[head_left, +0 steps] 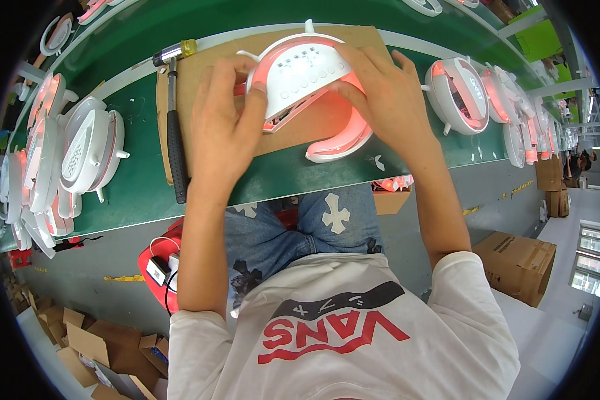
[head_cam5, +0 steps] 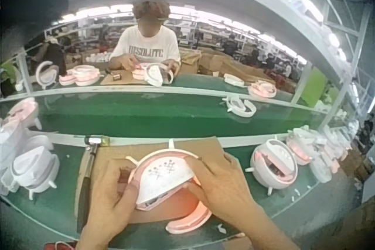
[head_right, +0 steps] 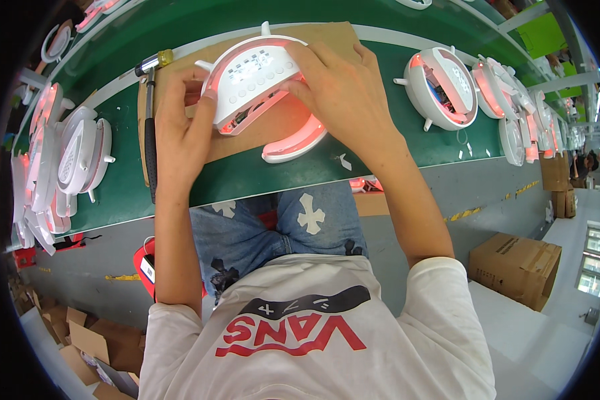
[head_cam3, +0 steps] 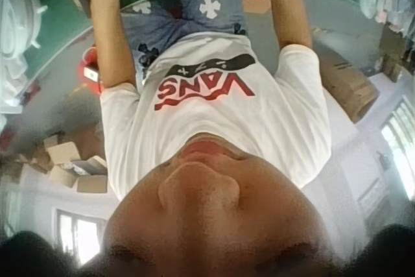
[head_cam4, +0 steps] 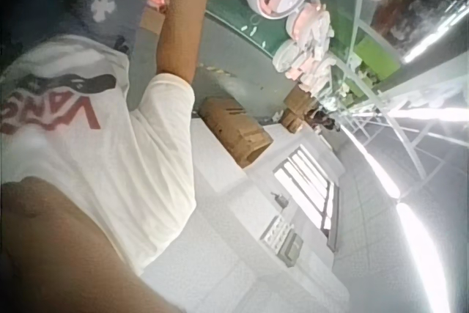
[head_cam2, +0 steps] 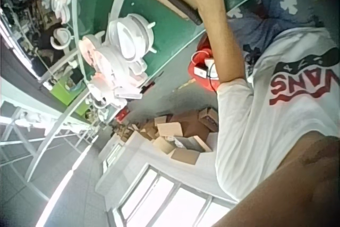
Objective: The person assembles a C-shaped LED desk lamp by fitting internal clock modules and electronic circuitry into a plastic housing, then tapping the housing with a rubber mallet to secure the components.
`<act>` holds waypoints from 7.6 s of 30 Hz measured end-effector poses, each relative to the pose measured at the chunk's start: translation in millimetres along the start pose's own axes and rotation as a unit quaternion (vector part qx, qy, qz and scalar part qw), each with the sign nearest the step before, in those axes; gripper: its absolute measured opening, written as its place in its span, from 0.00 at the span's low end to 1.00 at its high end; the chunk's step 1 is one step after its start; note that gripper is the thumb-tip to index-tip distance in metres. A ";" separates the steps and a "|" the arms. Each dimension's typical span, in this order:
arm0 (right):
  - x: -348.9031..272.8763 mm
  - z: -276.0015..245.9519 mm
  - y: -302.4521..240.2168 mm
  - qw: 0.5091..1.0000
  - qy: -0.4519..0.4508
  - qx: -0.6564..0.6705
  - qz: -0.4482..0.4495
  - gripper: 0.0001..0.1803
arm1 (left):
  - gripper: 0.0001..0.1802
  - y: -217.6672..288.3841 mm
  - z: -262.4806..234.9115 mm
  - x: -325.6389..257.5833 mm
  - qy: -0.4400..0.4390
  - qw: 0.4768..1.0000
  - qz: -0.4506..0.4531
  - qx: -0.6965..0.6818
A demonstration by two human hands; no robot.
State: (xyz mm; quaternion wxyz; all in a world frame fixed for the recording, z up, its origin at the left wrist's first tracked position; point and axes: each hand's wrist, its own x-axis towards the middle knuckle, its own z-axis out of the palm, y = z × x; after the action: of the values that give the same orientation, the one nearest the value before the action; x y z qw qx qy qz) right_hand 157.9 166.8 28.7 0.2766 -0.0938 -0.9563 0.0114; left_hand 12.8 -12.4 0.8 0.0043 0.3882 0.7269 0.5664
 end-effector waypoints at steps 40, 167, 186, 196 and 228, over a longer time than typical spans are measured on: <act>-1.2 16.4 12.0 0.981 -0.072 0.138 0.117 0.12 | 0.40 -11.0 13.5 -22.8 -0.063 0.990 0.018 0.125; -76.6 -30.9 -58.7 0.626 0.081 0.663 0.403 0.34 | 0.26 38.0 -22.5 2.4 -0.179 0.962 -0.080 -0.192; -3.6 -10.3 15.3 0.966 -0.095 0.170 0.172 0.15 | 0.37 -12.2 1.3 4.2 -0.223 0.969 -0.090 -0.048; 10.4 -39.9 15.1 0.969 0.023 0.220 0.113 0.14 | 0.32 -20.4 5.9 -5.5 -0.154 0.986 -0.039 -0.048; 25.2 3.1 -28.4 0.968 -0.061 0.016 -0.244 0.09 | 0.09 -18.8 -2.9 -22.4 -0.070 0.987 0.140 0.043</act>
State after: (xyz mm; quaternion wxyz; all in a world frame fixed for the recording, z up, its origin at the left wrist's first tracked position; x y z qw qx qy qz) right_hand 130.4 143.7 41.5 0.2138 0.1478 -0.9650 -0.0355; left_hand 16.7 -28.6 -23.4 -0.0405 0.5249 0.6869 0.5010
